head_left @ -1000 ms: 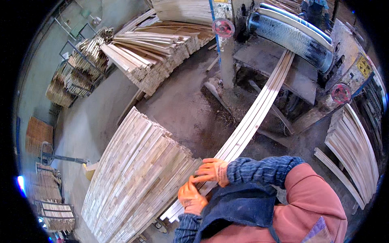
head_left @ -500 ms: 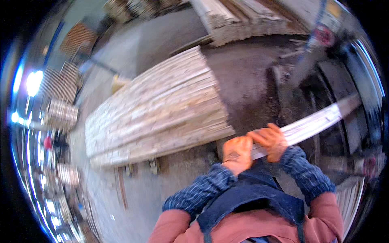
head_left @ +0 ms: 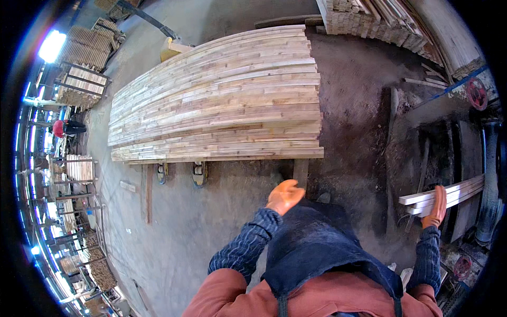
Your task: The person picks up wooden strips from a pallet and feeds them into a processing machine one by one.
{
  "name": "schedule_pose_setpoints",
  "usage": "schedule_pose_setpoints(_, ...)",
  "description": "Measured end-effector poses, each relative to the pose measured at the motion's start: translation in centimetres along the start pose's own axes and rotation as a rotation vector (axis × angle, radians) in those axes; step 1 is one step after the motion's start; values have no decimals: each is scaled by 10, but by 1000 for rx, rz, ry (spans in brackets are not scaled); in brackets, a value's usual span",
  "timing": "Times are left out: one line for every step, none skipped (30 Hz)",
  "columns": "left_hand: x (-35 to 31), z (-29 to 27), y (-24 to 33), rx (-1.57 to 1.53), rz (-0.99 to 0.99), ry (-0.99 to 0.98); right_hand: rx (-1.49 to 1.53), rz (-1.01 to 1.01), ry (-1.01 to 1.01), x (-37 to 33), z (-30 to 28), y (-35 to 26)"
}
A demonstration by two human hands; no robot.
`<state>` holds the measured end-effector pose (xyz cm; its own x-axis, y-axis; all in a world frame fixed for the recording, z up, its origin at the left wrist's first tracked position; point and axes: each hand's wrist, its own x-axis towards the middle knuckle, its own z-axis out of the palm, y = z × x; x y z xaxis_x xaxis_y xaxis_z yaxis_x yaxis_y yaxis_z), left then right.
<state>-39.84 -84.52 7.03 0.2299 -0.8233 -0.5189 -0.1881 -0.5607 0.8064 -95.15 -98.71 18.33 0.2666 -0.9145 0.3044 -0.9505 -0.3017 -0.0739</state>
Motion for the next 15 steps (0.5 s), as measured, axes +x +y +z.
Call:
schedule_pose_setpoints(0, -15, -28, -96, -52, 29, -23, 111, 108, -19, 21, 23)
schedule_pose_setpoints(10, -24, -86, -51, -8, 87, 302, 421, 261, -51, 59, 74)
schedule_pose_setpoints(14, -34, -134, 0, 26, 157, 316, 656, 286, -70, 82, 83)
schedule_pose_setpoints(15, -51, -140, 4, -148, 164, 330, 897, 314, -92, 102, 91)
schedule_pose_setpoints(21, -71, -145, -8, -318, 145, 441, 928, 80, -133, 129, 120)
schedule_pose_setpoints(22, -88, -167, -84, -359, 125, 524, 929, -201, -153, 146, 144)
schedule_pose_setpoints(28, -100, -194, -165, -405, 82, 550, 929, -466, -171, 146, 164)
schedule_pose_setpoints(25, -112, -207, -258, -465, 108, 296, 1257, -641, -169, 201, 119)
schedule_pose_setpoints(15, -123, -222, -360, -528, 164, 290, 1167, -703, -151, 240, 64)
schedule_pose_setpoints(21, -132, -231, -458, -586, 197, 534, 1116, -574, -139, 261, 0)
schedule_pose_setpoints(32, -138, -233, -445, -591, 251, 686, 1153, -576, -110, 272, -66)
schedule_pose_setpoints(41, -142, -237, -444, -599, 295, 822, 1185, -569, -81, 281, -109)
schedule_pose_setpoints(52, -145, -241, -446, -612, 328, 880, 1139, -596, -75, 307, -124)
schedule_pose_setpoints(65, -156, -268, -548, -596, 237, 941, 1089, -629, -72, 344, -137)
schedule_pose_setpoints(83, -154, -272, -550, -607, 233, 1137, 1090, -550, -79, 389, -134)
